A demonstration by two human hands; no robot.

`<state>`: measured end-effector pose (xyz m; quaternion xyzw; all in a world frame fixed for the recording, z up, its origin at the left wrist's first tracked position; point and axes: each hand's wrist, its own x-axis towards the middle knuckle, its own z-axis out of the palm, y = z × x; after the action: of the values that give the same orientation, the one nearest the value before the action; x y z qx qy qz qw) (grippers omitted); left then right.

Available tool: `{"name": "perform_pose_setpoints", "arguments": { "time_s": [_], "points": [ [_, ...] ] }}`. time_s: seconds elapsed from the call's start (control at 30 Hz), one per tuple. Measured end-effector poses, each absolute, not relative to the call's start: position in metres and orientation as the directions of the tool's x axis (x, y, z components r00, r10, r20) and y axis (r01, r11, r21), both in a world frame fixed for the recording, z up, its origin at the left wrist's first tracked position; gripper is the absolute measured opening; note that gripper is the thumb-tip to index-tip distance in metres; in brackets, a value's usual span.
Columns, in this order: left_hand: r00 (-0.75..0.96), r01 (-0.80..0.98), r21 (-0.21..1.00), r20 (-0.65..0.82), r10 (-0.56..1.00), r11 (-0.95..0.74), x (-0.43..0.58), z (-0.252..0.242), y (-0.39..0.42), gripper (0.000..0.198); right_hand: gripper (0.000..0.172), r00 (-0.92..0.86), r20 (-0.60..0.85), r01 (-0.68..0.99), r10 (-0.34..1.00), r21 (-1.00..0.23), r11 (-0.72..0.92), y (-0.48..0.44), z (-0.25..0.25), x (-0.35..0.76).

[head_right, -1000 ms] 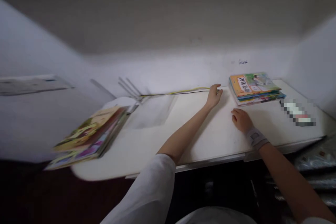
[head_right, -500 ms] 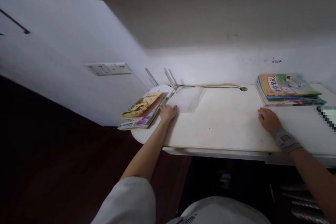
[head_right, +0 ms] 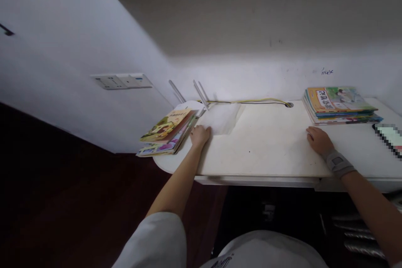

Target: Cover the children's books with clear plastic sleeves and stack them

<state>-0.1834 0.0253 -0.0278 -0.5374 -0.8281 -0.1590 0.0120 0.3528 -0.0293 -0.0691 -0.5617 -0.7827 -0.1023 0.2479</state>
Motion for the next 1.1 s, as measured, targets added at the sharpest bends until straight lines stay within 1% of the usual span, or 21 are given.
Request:
{"name": "perform_pose_setpoints", "arguments": {
  "time_s": [0.2,0.33,0.47,0.57,0.7,0.8,0.87,0.9,1.0,1.1],
  "points": [
    [-0.453,0.88,0.281,0.253,0.855,0.383,-0.183,-0.021,0.022,0.046,0.04,-0.252,0.505,0.927,0.826,-0.119,0.356,-0.03,-0.069,0.352],
    [-0.476,0.872,0.28,0.295,0.828,0.401,-0.181,-0.017,0.018,0.033,0.038,-0.242,0.515,0.927,0.822,-0.126,0.352,-0.029,-0.072,0.353],
    [-0.472,0.876,0.268,0.312,0.824,0.401,-0.179,-0.013,0.013,0.037,0.037,-0.249,0.516,0.929,0.819,-0.11,0.352,-0.028,-0.073,0.354],
    [-0.443,0.892,0.256,0.342,0.828,0.372,-0.174,-0.011,0.01,0.038,0.037,-0.253,0.513,0.928,0.82,-0.112,0.356,-0.028,-0.073,0.354],
    [-0.376,0.925,0.236,0.445,0.813,0.298,-0.165,-0.002,0.003,0.04,0.037,-0.246,0.508,0.931,0.825,-0.112,0.347,-0.028,-0.072,0.354],
    [-0.327,0.938,0.258,0.437,0.838,0.231,-0.15,0.016,-0.004,0.043,0.037,-0.256,0.507,0.93,0.823,-0.104,0.353,-0.029,-0.07,0.353],
    [-0.274,0.951,0.246,0.403,0.873,0.185,-0.13,0.033,-0.01,0.044,0.036,-0.262,0.508,0.928,0.821,-0.101,0.358,-0.03,-0.069,0.352],
    [-0.227,0.964,0.219,0.398,0.889,0.148,-0.115,0.042,-0.015,0.043,0.036,-0.261,0.509,0.928,0.821,-0.102,0.358,-0.031,-0.069,0.351],
    [-0.012,0.994,0.102,0.372,0.928,-0.028,-0.057,0.061,-0.035,0.037,0.036,-0.247,0.509,0.93,0.825,-0.113,0.349,-0.031,-0.067,0.35],
    [0.249,0.966,0.016,0.214,0.944,-0.259,0.011,0.062,-0.061,0.032,0.035,-0.238,0.498,0.931,0.834,-0.128,0.342,-0.031,-0.066,0.35]
  ]
}}
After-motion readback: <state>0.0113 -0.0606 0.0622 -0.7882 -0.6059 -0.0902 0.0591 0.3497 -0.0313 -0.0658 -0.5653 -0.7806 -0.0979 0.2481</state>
